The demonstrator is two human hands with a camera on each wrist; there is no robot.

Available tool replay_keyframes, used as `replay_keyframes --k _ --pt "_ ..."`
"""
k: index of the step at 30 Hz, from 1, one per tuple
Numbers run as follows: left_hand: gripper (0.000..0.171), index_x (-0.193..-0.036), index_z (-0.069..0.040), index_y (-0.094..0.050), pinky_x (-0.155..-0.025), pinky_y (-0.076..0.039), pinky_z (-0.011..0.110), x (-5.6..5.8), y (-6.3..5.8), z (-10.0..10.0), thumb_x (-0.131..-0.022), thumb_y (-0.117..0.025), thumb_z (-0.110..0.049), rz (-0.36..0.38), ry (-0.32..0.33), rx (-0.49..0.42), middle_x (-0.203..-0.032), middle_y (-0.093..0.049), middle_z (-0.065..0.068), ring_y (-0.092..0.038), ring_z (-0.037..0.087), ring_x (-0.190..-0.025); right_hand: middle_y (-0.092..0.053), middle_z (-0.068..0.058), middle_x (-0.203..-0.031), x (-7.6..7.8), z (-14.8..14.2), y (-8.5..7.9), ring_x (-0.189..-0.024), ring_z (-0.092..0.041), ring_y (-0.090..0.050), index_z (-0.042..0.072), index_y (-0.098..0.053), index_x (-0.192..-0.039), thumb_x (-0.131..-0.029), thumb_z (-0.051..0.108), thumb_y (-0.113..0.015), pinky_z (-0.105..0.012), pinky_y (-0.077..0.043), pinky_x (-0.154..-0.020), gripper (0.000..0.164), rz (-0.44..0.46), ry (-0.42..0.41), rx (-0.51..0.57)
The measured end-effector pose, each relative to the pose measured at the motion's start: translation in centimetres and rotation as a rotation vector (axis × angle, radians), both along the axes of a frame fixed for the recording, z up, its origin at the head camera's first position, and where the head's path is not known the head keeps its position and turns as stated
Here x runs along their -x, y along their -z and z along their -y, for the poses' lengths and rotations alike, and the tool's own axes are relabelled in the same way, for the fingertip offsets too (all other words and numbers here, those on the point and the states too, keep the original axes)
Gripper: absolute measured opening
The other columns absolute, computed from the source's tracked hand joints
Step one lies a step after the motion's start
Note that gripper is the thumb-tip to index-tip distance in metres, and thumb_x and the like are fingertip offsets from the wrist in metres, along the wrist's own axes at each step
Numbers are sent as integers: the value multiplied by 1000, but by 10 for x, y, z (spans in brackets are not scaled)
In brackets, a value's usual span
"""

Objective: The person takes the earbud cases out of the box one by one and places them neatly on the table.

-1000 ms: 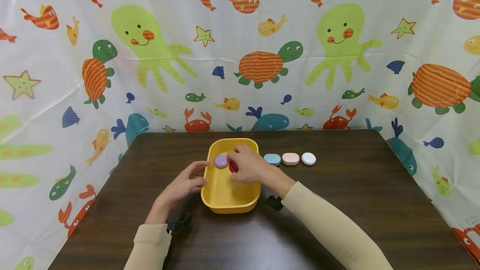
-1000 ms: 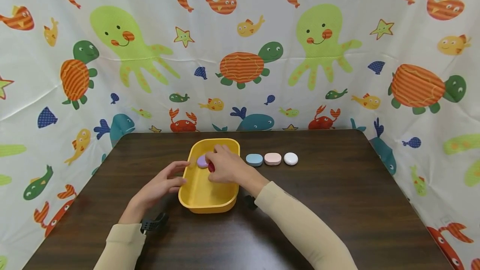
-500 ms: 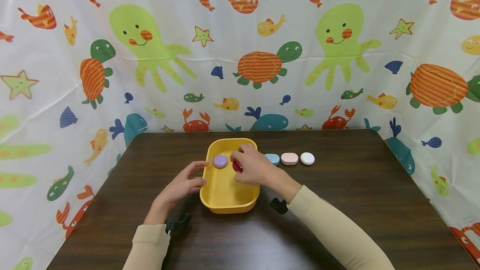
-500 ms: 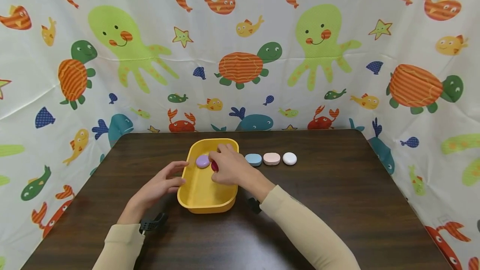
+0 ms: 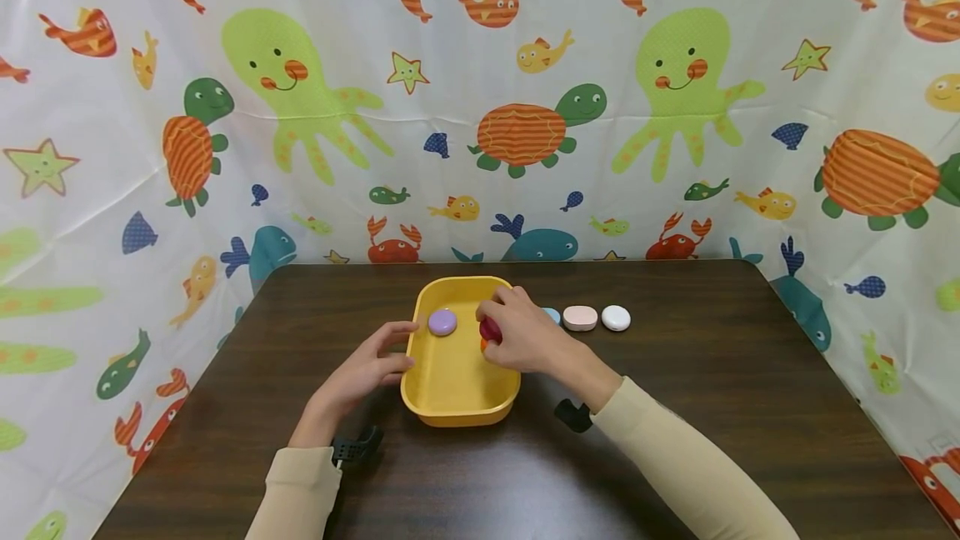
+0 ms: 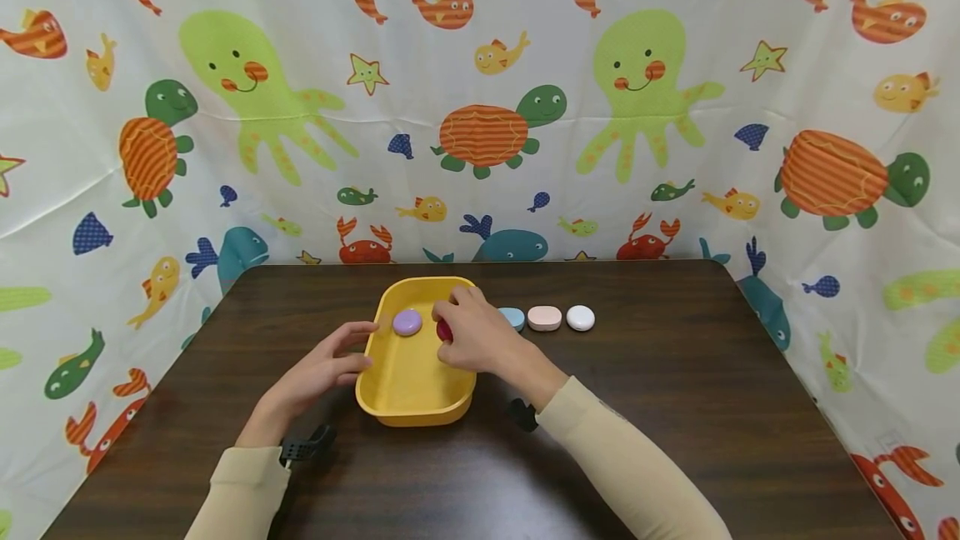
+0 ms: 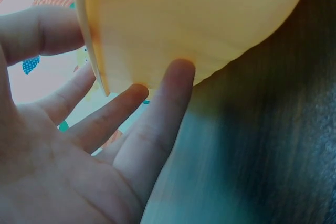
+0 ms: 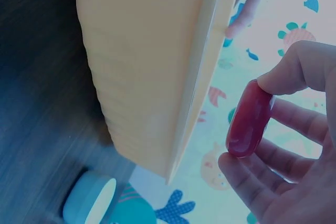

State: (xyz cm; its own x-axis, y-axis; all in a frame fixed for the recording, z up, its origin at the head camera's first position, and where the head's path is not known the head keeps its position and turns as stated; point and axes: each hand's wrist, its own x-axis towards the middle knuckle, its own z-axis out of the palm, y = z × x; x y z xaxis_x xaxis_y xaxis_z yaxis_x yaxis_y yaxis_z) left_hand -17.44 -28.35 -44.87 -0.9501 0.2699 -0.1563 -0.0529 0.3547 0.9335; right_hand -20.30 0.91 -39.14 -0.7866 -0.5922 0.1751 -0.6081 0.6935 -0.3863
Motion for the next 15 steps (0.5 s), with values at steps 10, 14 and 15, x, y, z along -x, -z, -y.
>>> replay_keyframes --k 10,14,15 --pt "58 -152 -11 -37 -103 -50 50 -1 -1 0 -100 -62 -16 1 -2 -4 -159 -30 21 -48 41 -134 -53 -2 -113 -2 -13 -3 -106 -20 -45 15 -68 -117 -82 22 -77 -30 -53 -78 37 33 39 17" --pt "57 -152 -10 -37 -103 -50 50 0 0 0 -100 -61 -14 3 -1 -13 -159 -30 21 -48 41 -133 -53 -2 -111 -1 -19 -2 -105 -20 -44 15 -68 -117 -82 21 -77 -29 -52 -77 37 27 50 10" --pt "57 -152 -10 -37 -103 -50 50 0 1 0 -100 -61 -14 3 0 -15 -159 -30 21 -49 41 -133 -53 -2 -111 -1 -20 -2 -105 -20 -44 15 -68 -116 -82 21 -77 -29 -51 -77 37 24 52 9"
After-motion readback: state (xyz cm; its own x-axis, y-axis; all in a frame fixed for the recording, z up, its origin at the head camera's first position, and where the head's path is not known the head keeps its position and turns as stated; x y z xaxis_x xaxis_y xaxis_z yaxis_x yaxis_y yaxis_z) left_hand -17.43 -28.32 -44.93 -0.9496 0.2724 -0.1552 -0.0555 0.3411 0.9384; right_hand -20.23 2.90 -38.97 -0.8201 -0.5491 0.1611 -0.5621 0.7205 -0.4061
